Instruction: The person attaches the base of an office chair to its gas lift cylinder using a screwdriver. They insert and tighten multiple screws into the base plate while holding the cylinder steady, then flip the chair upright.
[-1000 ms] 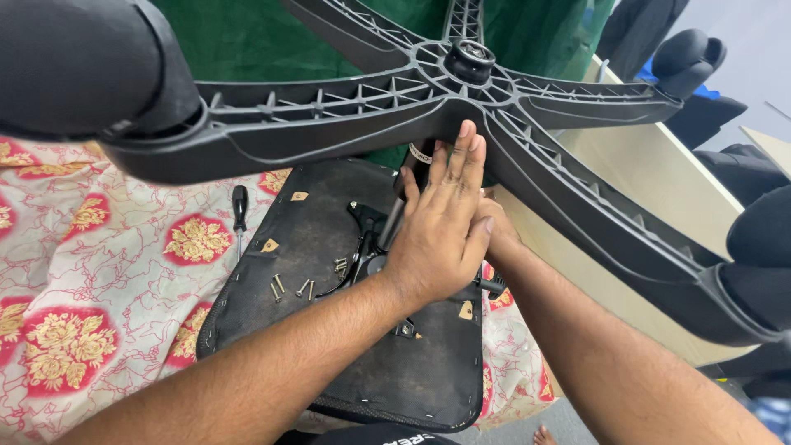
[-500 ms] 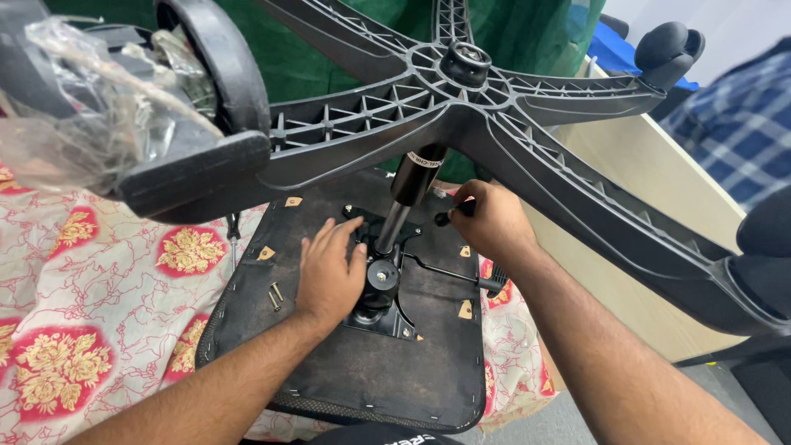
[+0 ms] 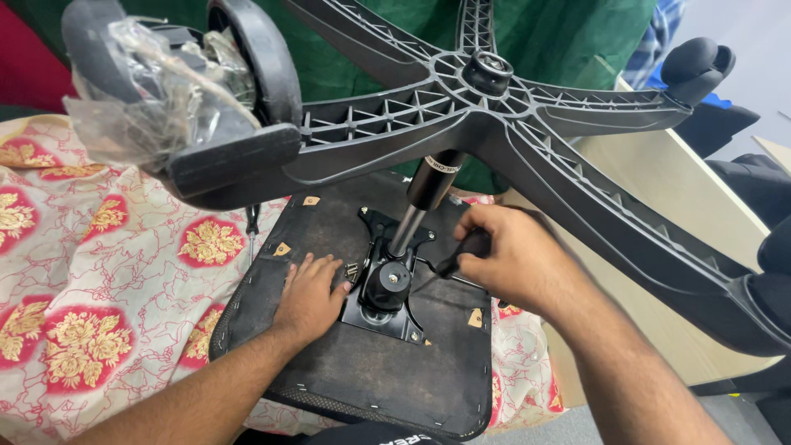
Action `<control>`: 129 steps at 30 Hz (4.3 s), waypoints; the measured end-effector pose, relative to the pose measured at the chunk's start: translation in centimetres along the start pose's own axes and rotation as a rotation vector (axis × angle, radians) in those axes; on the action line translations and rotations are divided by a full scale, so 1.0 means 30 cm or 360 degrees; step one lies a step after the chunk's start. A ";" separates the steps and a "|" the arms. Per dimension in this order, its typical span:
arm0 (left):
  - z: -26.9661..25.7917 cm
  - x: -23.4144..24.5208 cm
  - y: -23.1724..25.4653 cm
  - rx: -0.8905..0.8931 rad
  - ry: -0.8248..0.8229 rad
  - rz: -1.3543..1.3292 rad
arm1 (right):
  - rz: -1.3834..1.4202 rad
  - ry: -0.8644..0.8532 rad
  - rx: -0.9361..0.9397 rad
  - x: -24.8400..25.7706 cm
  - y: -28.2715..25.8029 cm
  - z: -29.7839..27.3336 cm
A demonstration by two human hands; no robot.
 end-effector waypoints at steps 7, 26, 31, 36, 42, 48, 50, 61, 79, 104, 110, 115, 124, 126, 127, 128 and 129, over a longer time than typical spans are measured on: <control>-0.036 0.008 -0.002 -0.0142 -0.0454 0.0364 | -0.0157 0.0262 0.0459 -0.029 -0.068 0.007; -0.069 0.036 -0.010 -0.0213 -0.0418 0.0443 | 0.0422 0.0487 0.0292 -0.056 0.200 0.339; -0.084 -0.003 -0.035 -0.0324 -0.0176 0.0535 | 0.0944 0.0439 0.0299 -0.191 0.254 0.490; -0.087 -0.007 -0.032 -0.0363 -0.0099 0.0518 | 0.0901 0.0518 0.0781 -0.271 0.241 0.603; -0.088 -0.019 -0.033 -0.0382 -0.0045 0.0542 | 0.1328 0.0129 0.0828 -0.297 0.255 0.718; -0.088 -0.023 -0.034 -0.0389 -0.0040 0.0527 | 0.1689 -0.0142 0.0767 -0.298 0.210 0.769; -0.086 -0.021 -0.033 -0.0378 -0.0047 0.0520 | 0.1382 -0.0040 0.0837 -0.294 0.196 0.763; -0.081 -0.010 -0.020 -0.0336 -0.0118 0.0484 | 0.1076 -0.0124 0.0587 -0.299 0.130 0.810; -0.079 -0.011 -0.029 -0.0372 -0.0100 0.0491 | 0.0765 -0.0145 0.0805 -0.320 0.083 0.808; -0.084 -0.031 -0.038 -0.0450 0.0080 0.0478 | 0.1127 -0.0277 0.0748 -0.338 0.148 0.926; -0.086 -0.023 -0.039 -0.0477 0.0102 0.0512 | 0.0860 -0.0126 0.0985 -0.296 0.133 0.844; -0.083 -0.027 -0.038 -0.0451 0.0104 0.0502 | 0.0645 0.0085 0.0865 -0.291 0.066 0.820; -0.098 -0.027 -0.026 -0.0421 0.0094 0.0481 | 0.1073 -0.0284 0.0855 -0.329 0.062 0.821; -0.095 -0.028 -0.024 -0.0431 0.0108 0.0484 | 0.0973 -0.0297 0.0964 -0.319 0.062 0.820; -0.092 -0.034 -0.021 -0.0428 0.0108 0.0475 | 0.0740 -0.0231 0.1152 -0.310 0.064 0.820; -0.091 -0.031 -0.024 -0.0426 0.0105 0.0479 | 0.0514 -0.0158 0.1338 -0.308 0.060 0.816; -0.091 -0.027 -0.028 -0.0433 0.0106 0.0492 | 0.0849 -0.0285 0.1034 -0.307 0.061 0.817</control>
Point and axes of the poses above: each hand's wrist, its own z-axis towards the middle knuckle, its own x-axis out of the back of the hand, y = z × x, the point moved 1 cm from there along z, towards the middle knuckle, and after that the axes turned 4 degrees about -x, right-handed, at the moved point
